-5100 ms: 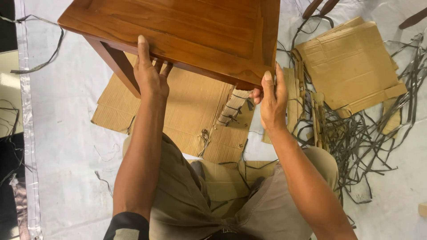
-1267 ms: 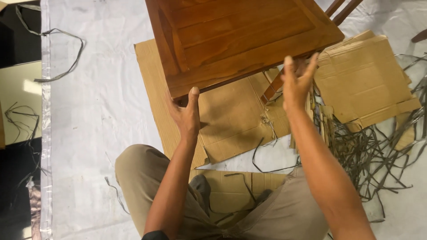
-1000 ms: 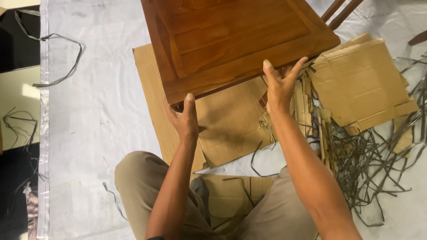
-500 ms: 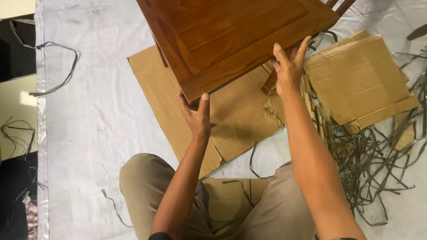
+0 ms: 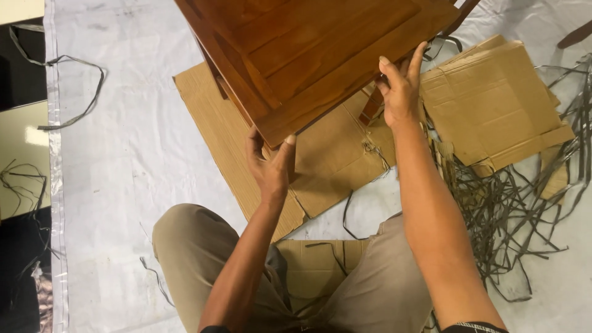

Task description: Wrapping wooden table legs with cardboard and string for protection.

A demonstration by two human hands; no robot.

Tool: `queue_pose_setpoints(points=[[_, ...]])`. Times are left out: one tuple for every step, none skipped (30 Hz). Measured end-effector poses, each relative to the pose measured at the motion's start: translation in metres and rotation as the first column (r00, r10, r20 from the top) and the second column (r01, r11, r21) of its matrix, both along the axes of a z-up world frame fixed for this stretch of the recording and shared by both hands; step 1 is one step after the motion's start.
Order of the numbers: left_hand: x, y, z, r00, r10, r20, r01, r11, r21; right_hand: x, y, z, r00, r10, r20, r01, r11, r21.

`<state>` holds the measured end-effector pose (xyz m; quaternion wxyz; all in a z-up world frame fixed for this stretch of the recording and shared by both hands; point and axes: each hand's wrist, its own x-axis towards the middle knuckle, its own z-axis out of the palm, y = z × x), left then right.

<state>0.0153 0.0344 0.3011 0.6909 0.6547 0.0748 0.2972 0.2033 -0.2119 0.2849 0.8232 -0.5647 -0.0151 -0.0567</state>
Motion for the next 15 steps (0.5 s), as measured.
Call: queue_pose_setpoints(points=[[-0.002,-0.003,0.001,1.000,-0.003,0.003,0.003,1.000,0.002,0.006,-0.006,-0.009,1.000,-0.003,0.003,0.003,1.000,0.002],[-0.005,-0.005,0.002,1.000,0.004,-0.002,-0.004,1.000,-0.005,0.011,-0.011,-0.017,0.998,0.023,0.061,-0.024,1.000,0.011],[-0.008,-0.008,0.002,1.000,0.012,-0.009,-0.012,1.000,-0.014,0.016,-0.017,-0.026,0.992,0.050,0.117,-0.052,0.998,0.017],[-0.009,-0.008,-0.001,1.000,0.010,-0.008,-0.011,1.000,-0.014,0.016,-0.017,-0.028,0.992,0.048,0.118,-0.051,0.999,0.017],[-0.008,-0.009,-0.004,0.999,0.046,-0.015,-0.046,0.999,0.021,0.017,-0.017,-0.029,0.992,0.049,0.116,-0.053,0.998,0.024],[-0.007,-0.010,-0.007,0.996,0.081,-0.021,-0.080,0.995,0.056,0.018,-0.018,-0.030,0.992,0.051,0.114,-0.054,0.998,0.031],[-0.007,-0.010,-0.006,0.996,0.085,-0.022,-0.083,0.995,0.055,0.017,-0.017,-0.028,0.992,0.054,0.113,-0.058,0.998,0.030],[-0.007,-0.010,-0.005,0.996,0.090,-0.009,-0.090,0.995,0.048,0.017,-0.017,-0.026,0.992,0.060,0.114,-0.062,0.998,0.015],[-0.008,-0.011,-0.005,0.996,0.091,0.000,-0.091,0.995,0.042,0.014,-0.019,-0.026,0.992,0.061,0.112,-0.061,0.998,0.000],[-0.007,-0.011,-0.007,0.996,0.089,-0.003,-0.089,0.995,0.041,0.010,-0.016,-0.019,0.992,0.059,0.109,-0.059,0.998,0.000],[-0.006,-0.010,-0.009,0.996,0.092,-0.017,-0.091,0.994,0.056,0.007,-0.012,-0.011,0.998,0.041,0.054,-0.041,0.999,0.006],[-0.006,-0.009,-0.011,0.995,0.094,-0.031,-0.092,0.993,0.070,0.003,-0.008,-0.004,1.000,0.022,-0.002,-0.022,1.000,0.011],[-0.005,-0.008,-0.010,0.996,0.089,-0.030,-0.086,0.994,0.072,0.003,-0.007,-0.004,1.000,0.017,-0.001,-0.017,1.000,0.013],[-0.005,-0.007,-0.009,0.995,0.094,-0.023,-0.091,0.991,0.103,0.004,-0.006,-0.004,1.000,0.017,0.011,-0.017,1.000,0.006],[-0.009,-0.007,-0.009,0.995,0.101,-0.026,-0.097,0.987,0.130,0.000,-0.006,-0.006,1.000,0.019,0.014,-0.019,1.000,-0.005]])
